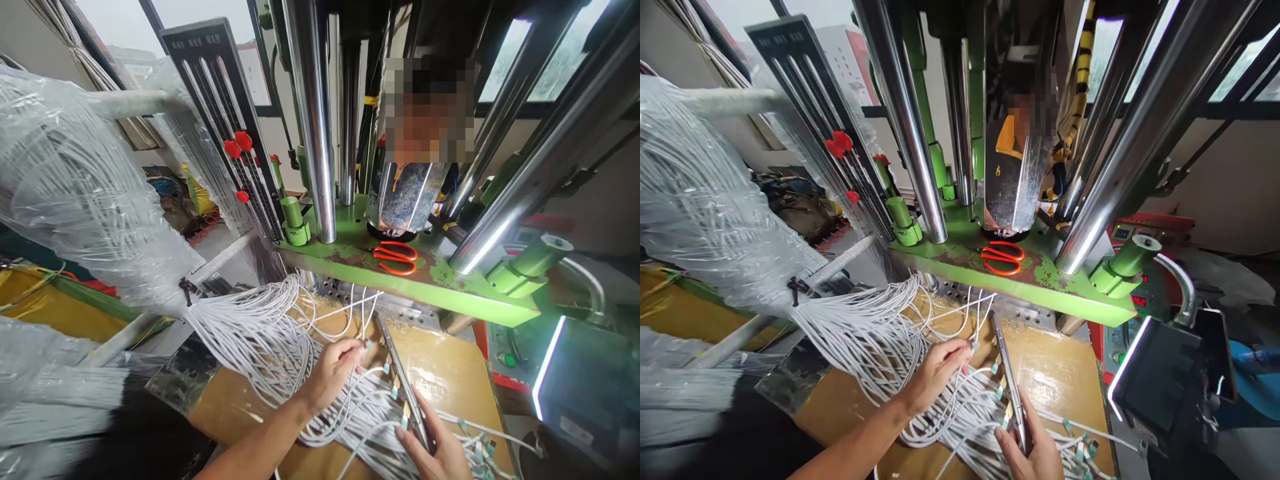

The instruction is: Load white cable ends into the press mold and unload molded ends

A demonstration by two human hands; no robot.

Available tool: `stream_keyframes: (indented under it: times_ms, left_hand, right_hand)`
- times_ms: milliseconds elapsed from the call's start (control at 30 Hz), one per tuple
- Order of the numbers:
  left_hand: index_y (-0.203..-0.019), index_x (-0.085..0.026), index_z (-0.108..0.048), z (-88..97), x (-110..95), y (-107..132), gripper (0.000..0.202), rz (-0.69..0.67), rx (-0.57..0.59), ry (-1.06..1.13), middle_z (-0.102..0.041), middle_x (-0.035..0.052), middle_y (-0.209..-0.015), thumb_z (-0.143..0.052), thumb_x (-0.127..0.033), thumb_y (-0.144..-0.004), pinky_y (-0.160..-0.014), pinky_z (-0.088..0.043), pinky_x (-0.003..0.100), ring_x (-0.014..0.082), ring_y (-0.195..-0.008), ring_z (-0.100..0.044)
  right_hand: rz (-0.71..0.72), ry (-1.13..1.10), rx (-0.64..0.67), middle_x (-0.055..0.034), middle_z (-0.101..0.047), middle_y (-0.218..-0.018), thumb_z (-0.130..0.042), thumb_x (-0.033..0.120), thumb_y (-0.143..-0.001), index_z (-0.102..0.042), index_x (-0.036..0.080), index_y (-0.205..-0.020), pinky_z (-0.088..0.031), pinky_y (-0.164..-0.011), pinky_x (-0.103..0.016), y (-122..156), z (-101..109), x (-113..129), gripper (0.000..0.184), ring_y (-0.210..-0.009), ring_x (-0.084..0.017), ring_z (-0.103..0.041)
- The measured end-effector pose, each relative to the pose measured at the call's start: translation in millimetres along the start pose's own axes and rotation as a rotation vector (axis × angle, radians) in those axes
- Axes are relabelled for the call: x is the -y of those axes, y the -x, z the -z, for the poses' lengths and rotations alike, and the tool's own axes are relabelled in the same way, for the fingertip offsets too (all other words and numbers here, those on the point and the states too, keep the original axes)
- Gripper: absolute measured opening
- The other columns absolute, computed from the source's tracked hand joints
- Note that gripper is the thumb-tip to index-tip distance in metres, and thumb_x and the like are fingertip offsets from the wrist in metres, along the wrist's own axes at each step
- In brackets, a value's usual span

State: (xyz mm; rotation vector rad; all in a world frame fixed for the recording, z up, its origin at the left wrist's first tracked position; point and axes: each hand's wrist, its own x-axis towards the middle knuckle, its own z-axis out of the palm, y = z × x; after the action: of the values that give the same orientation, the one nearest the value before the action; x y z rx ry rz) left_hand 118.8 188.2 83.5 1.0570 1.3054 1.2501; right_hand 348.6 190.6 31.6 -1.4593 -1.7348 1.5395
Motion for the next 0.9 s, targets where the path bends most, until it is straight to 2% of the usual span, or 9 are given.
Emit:
stream_keyframes:
  times_ms: [133,267,367,467,533,633,733,800,900]
  left_hand:
    - [-0.1,-0.017,-0.052,-5.3,-1,1,0.019,0.076,0.068,0.261,-0.063,0.0025,-0.087,-0.059,-0.031,-0.088,-0.059,-0.042,0.02,0.0104,-0.068,-0.057]
    - [-0.094,-0.016,-0.051,-7.1,-8,-1,0.017,0.042,0.188,0.319,-0.063,0.0049,-0.092,-0.06,-0.03,-0.087,-0.065,-0.046,0.022,0.0113,-0.072,-0.059]
    - [-0.093,-0.016,-0.054,-5.5,-10,-2,0.018,0.029,0.11,0.133,-0.061,0.0008,-0.079,-0.065,-0.025,-0.082,-0.06,-0.047,0.022,0.0111,-0.065,-0.059]
    - [-0.09,-0.016,-0.056,-3.6,-9,-10,0.005,-0.047,0.024,-0.159,-0.058,-0.0033,-0.065,-0.057,-0.019,-0.086,-0.054,-0.043,0.02,0.0098,-0.056,-0.055]
    - [-0.086,-0.016,-0.06,-1.9,-8,-17,0.003,-0.148,0.051,-0.361,-0.061,-0.0026,-0.066,-0.058,-0.015,-0.084,-0.057,-0.043,0.021,0.0101,-0.058,-0.055]
    - [-0.083,-0.016,-0.069,1.7,-8,-27,0.01,-0.306,0.144,-0.596,-0.069,0.0016,-0.08,-0.061,-0.01,-0.081,-0.066,-0.047,0.022,0.0128,-0.069,-0.061]
    - [-0.1,-0.018,-0.07,5.7,-8,-33,0.02,-0.393,0.213,-0.732,-0.074,0.0033,-0.091,-0.054,-0.013,-0.089,-0.074,-0.05,0.023,0.0149,-0.078,-0.067]
    - [-0.114,-0.017,-0.065,7.7,-6,-36,0.025,-0.401,0.227,-0.788,-0.075,0.0037,-0.092,-0.053,-0.018,-0.092,-0.072,-0.052,0.023,0.015,-0.077,-0.068]
    - [-0.11,-0.015,-0.069,9.3,3,-41,0.023,-0.5,0.215,-0.794,-0.075,0.0057,-0.093,-0.054,-0.02,-0.093,-0.077,-0.053,0.025,0.0164,-0.081,-0.069]
  right_hand:
    - [0.046,-0.032,-0.144,-0.006,-0.074,-0.081,-0.064,0.053,-0.073,-0.044,0.001,-0.14,-0.049,-0.063,-0.022,-4,-7,-15,0.087,-0.064,-0.019,-0.064]
    - [0.062,-0.11,-0.209,-0.0099,-0.073,-0.109,-0.067,0.052,-0.071,-0.051,0.008,-0.136,-0.051,-0.072,-0.023,-4,-14,-16,0.08,-0.087,-0.024,-0.068]
    - [0.047,-0.126,-0.233,-0.0117,-0.069,-0.119,-0.07,0.053,-0.069,-0.054,0.008,-0.134,-0.052,-0.068,-0.023,-3,-15,-15,0.081,-0.101,-0.028,-0.065]
    - [0.015,-0.134,-0.19,-0.0102,-0.073,-0.107,-0.068,0.056,-0.071,-0.05,0.008,-0.137,-0.051,-0.061,-0.025,-3,-13,-16,0.084,-0.079,-0.024,-0.067]
    - [0.015,-0.148,-0.165,-0.008,-0.074,-0.096,-0.067,0.058,-0.072,-0.049,0.009,-0.138,-0.051,-0.066,-0.026,-3,-12,-17,0.085,-0.067,-0.021,-0.064]
    - [0.009,-0.14,-0.133,-0.0054,-0.072,-0.079,-0.066,0.06,-0.071,-0.048,0.006,-0.139,-0.05,-0.066,-0.026,-4,-10,-18,0.088,-0.061,-0.02,-0.061]
    - [0.004,-0.144,-0.122,-0.0026,-0.067,-0.067,-0.066,0.059,-0.071,-0.047,0.005,-0.139,-0.049,-0.061,-0.026,-4,-10,-19,0.088,-0.058,-0.021,-0.06]
    - [0.019,-0.151,-0.142,-0.0017,-0.067,-0.066,-0.067,0.057,-0.071,-0.05,0.009,-0.138,-0.049,-0.061,-0.026,-4,-11,-21,0.084,-0.057,-0.02,-0.06]
    - [0.041,-0.142,-0.178,-0.0036,-0.071,-0.075,-0.068,0.055,-0.071,-0.053,0.011,-0.135,-0.049,-0.063,-0.026,-4,-13,-23,0.079,-0.057,-0.019,-0.06]
